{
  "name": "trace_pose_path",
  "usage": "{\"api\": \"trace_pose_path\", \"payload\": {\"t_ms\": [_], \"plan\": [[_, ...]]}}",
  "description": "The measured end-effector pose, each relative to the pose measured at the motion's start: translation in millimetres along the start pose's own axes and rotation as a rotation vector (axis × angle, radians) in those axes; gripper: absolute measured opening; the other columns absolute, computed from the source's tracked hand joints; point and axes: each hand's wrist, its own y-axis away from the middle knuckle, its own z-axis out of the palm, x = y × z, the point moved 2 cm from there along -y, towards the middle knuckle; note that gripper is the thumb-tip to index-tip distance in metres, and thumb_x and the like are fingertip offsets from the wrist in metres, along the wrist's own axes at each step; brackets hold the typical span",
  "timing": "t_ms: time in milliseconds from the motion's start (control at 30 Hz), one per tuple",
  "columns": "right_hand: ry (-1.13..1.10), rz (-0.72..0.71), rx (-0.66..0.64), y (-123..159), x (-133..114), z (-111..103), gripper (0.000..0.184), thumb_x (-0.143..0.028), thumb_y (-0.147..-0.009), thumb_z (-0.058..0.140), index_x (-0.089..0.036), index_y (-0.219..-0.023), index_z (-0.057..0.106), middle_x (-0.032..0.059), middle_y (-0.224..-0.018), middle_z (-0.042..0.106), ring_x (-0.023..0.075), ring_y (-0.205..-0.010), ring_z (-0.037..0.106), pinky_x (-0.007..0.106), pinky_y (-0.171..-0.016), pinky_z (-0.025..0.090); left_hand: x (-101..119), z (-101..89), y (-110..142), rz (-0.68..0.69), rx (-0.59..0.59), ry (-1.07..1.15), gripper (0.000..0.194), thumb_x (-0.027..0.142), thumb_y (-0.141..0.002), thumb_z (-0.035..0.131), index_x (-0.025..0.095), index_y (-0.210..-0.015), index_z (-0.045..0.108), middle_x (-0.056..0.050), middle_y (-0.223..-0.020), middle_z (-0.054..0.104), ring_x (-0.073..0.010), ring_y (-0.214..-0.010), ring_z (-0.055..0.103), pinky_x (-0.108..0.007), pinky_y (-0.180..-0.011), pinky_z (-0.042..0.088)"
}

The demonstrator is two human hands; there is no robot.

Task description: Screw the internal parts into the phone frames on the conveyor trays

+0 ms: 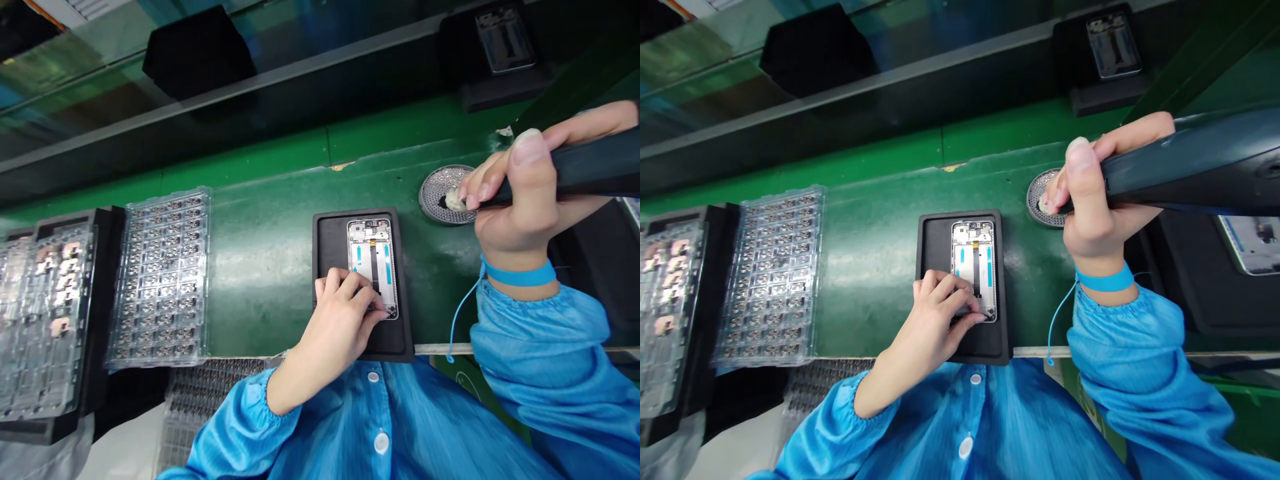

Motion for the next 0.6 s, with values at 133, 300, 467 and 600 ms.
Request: {"api": "trace_pose_path", "payload": {"t_ms": [133,300,467,600], "plan": [[0.032,-0.001,0.014,-0.1,-1.9,3.5,0.036,-0.045,-0.098,0.093,-0.028,-0.098,0.061,-0.013,-0.063,0.042,0.0105,-0.044,0.046,0.028,-0.046,0.043,-2.5,-1.4,1.6,0.01,-0.062,0.1,0.01,0.027,-0.12,0.083,0.023,-0.111,0.08,-0.003,-0.113,0.088,-0.0267,-0.112,0.065,-0.047,-0.1,0.044],[0.008,-0.01,0.025,0.2,-3.5,7.5,0.033,-0.038,-0.097,0.089,-0.028,-0.098,0.058,-0.0141,-0.064,0.043,0.0102,-0.045,0.045,0.027,-0.046,0.042,-3.6,-1.2,-3.3,-0.086,-0.082,0.17,0.01,0.027,-0.123,0.078,0.023,-0.121,0.086,-0.005,-0.116,0.092,-0.0272,-0.115,0.069,-0.047,-0.105,0.046],[0.003,0.001,0.026,0.9,-5.8,8.8,0.028,-0.033,-0.098,0.086,-0.028,-0.097,0.058,-0.0138,-0.062,0.043,0.0129,-0.043,0.045,0.031,-0.044,0.039,-2.7,-0.5,-9.9,-0.108,-0.148,0.181,0.012,0.028,-0.121,0.081,0.024,-0.117,0.091,-0.003,-0.119,0.093,-0.0277,-0.12,0.07,-0.049,-0.11,0.046],[-0.007,-0.007,0.034,0.5,-4.5,8.0,0.028,-0.033,-0.099,0.087,-0.028,-0.097,0.059,-0.0133,-0.064,0.043,0.0123,-0.044,0.046,0.031,-0.045,0.039,-4.1,-1.8,-11.7,-0.114,-0.174,0.165,0.013,0.028,-0.122,0.079,0.024,-0.119,0.092,-0.003,-0.121,0.094,-0.0279,-0.121,0.07,-0.049,-0.11,0.046]]}}
